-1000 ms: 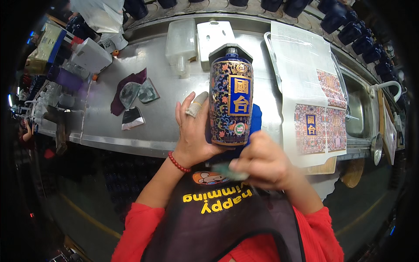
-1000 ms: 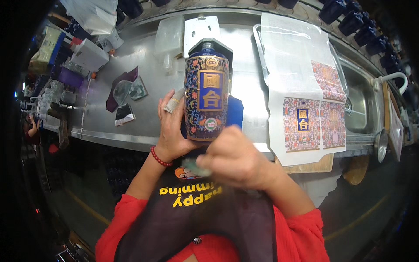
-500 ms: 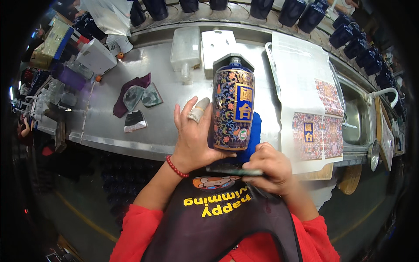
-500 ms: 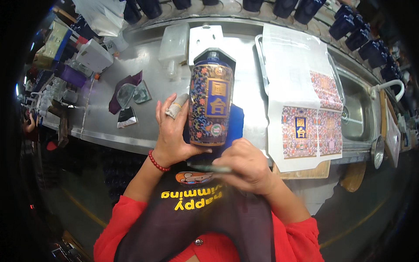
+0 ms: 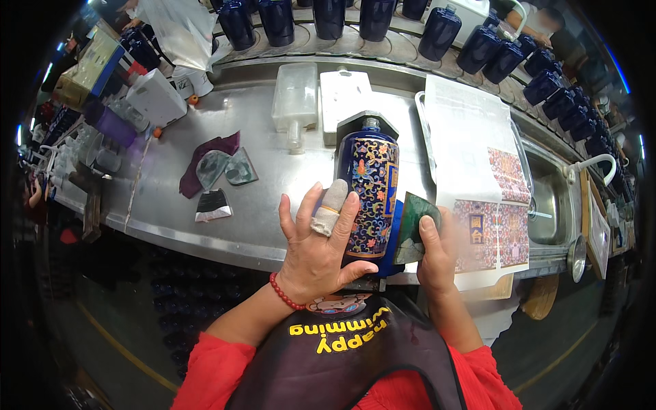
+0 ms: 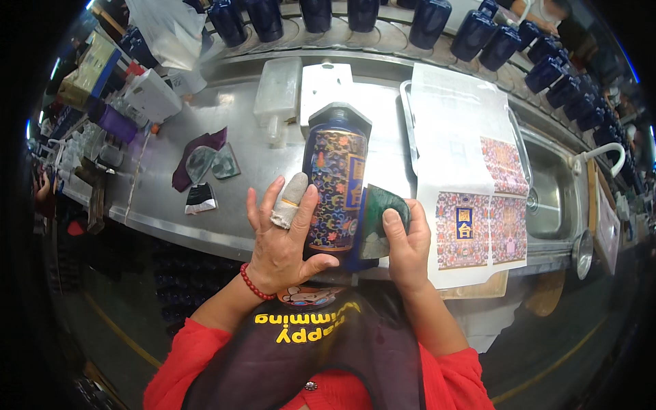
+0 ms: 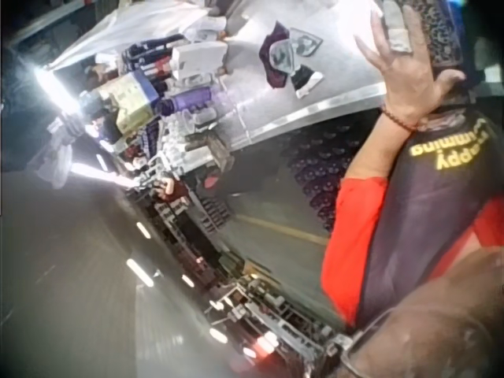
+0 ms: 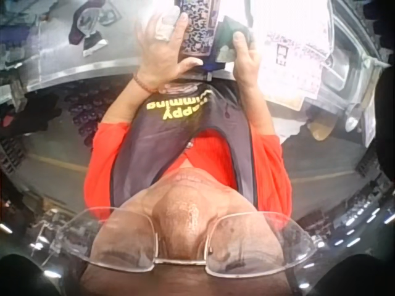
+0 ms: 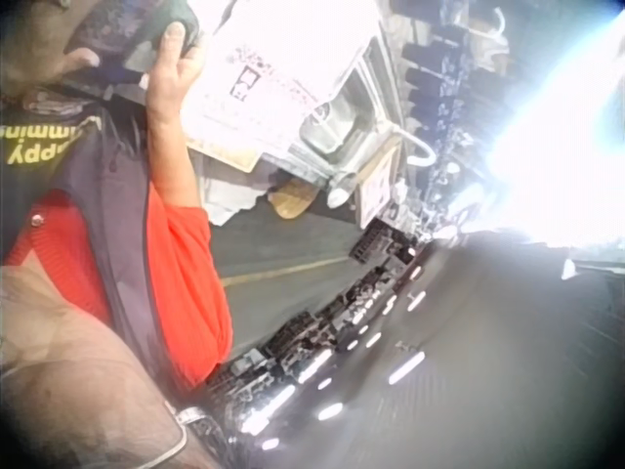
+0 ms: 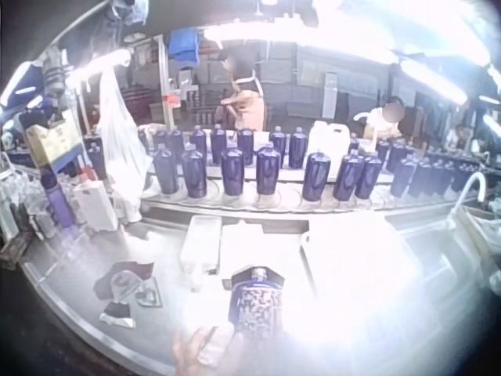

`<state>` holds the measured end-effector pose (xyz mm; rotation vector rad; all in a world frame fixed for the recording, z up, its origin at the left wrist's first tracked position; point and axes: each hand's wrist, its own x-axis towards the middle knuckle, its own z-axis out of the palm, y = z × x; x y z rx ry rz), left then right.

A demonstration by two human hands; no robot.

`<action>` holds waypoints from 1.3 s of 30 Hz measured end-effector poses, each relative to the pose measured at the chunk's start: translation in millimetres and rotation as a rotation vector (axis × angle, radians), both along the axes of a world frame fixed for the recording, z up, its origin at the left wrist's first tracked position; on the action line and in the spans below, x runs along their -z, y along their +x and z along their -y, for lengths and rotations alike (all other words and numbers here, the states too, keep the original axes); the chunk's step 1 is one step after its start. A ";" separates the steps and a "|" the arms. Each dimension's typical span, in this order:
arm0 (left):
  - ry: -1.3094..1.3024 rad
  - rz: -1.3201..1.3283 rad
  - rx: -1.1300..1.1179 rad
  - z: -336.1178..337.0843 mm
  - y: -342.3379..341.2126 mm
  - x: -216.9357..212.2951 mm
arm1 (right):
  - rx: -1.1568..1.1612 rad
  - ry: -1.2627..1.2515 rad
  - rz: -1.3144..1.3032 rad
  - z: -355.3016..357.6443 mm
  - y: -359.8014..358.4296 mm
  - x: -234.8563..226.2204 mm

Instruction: The person applies a decorative sticker to a dark blue bottle, smoothing it with a green card and adjusting the edges. They rotate the bottle to align the design and continue smoothing the surface.

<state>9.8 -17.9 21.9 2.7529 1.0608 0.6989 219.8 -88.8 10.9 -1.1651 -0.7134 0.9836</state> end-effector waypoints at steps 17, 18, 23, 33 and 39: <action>-0.049 0.129 0.033 -5.9 2.6 2.2 | -0.082 0.038 0.286 -46.0 -8.2 -18.8; -0.050 0.129 0.035 -6.3 2.3 2.5 | -0.090 0.063 0.252 -46.5 -6.9 -19.7; -0.067 0.143 0.044 -7.6 1.0 3.8 | -0.016 -0.027 0.027 -44.1 -1.0 -16.6; -0.061 0.186 0.042 -7.9 1.2 6.1 | -0.065 0.021 0.222 -61.8 -0.3 -25.0; -0.080 0.206 0.044 -11.0 -1.6 7.5 | -0.048 -0.060 0.170 -74.7 9.6 -33.2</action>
